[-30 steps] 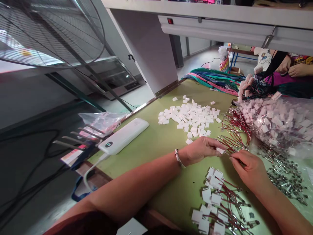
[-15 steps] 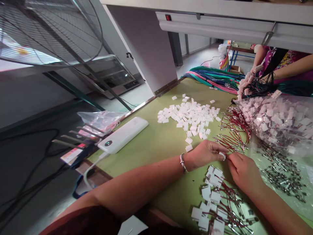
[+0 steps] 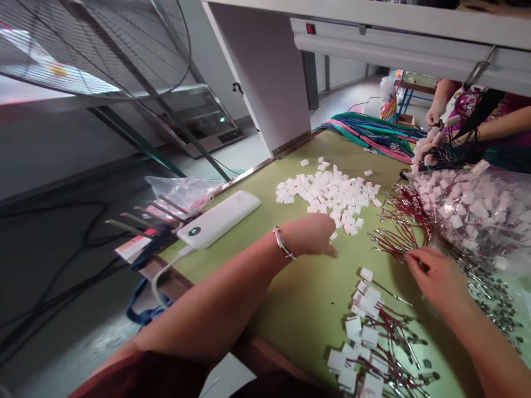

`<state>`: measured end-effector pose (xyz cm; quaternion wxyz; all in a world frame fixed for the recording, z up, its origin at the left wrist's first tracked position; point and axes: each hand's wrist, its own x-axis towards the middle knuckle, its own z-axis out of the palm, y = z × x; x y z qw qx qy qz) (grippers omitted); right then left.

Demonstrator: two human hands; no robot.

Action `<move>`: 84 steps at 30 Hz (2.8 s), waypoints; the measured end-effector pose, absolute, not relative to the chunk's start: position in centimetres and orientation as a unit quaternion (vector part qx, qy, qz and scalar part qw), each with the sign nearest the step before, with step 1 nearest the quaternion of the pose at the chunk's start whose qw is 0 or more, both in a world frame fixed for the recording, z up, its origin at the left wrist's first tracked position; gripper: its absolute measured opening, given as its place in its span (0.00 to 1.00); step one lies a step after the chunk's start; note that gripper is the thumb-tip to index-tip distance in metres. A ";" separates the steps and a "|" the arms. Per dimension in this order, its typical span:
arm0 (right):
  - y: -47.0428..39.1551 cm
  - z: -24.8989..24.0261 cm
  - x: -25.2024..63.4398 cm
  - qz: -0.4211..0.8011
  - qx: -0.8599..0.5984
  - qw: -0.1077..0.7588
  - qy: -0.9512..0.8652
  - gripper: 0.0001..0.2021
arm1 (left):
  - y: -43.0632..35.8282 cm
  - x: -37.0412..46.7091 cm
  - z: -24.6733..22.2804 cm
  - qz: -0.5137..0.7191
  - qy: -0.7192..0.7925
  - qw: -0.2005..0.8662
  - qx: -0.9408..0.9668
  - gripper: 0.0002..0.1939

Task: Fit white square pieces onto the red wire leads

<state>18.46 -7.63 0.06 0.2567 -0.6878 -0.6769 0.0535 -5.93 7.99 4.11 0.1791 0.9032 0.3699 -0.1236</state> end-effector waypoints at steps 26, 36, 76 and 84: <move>-6.1 -1.9 20.4 -0.162 -0.737 0.135 -0.642 0.13 | 8.3 -3.6 0.2 0.028 0.239 0.234 0.942 0.11; -6.0 -1.6 21.8 -0.184 -0.647 0.153 -0.724 0.12 | 8.4 -3.1 -0.1 0.021 0.254 0.182 0.950 0.08; -7.5 0.1 16.0 0.481 -0.630 0.333 -0.510 0.13 | 4.8 -1.4 0.0 0.188 0.198 0.643 0.716 0.06; -7.7 0.0 16.6 0.471 -0.618 0.321 -0.542 0.15 | 4.6 -1.8 0.5 0.174 0.138 0.575 0.787 0.06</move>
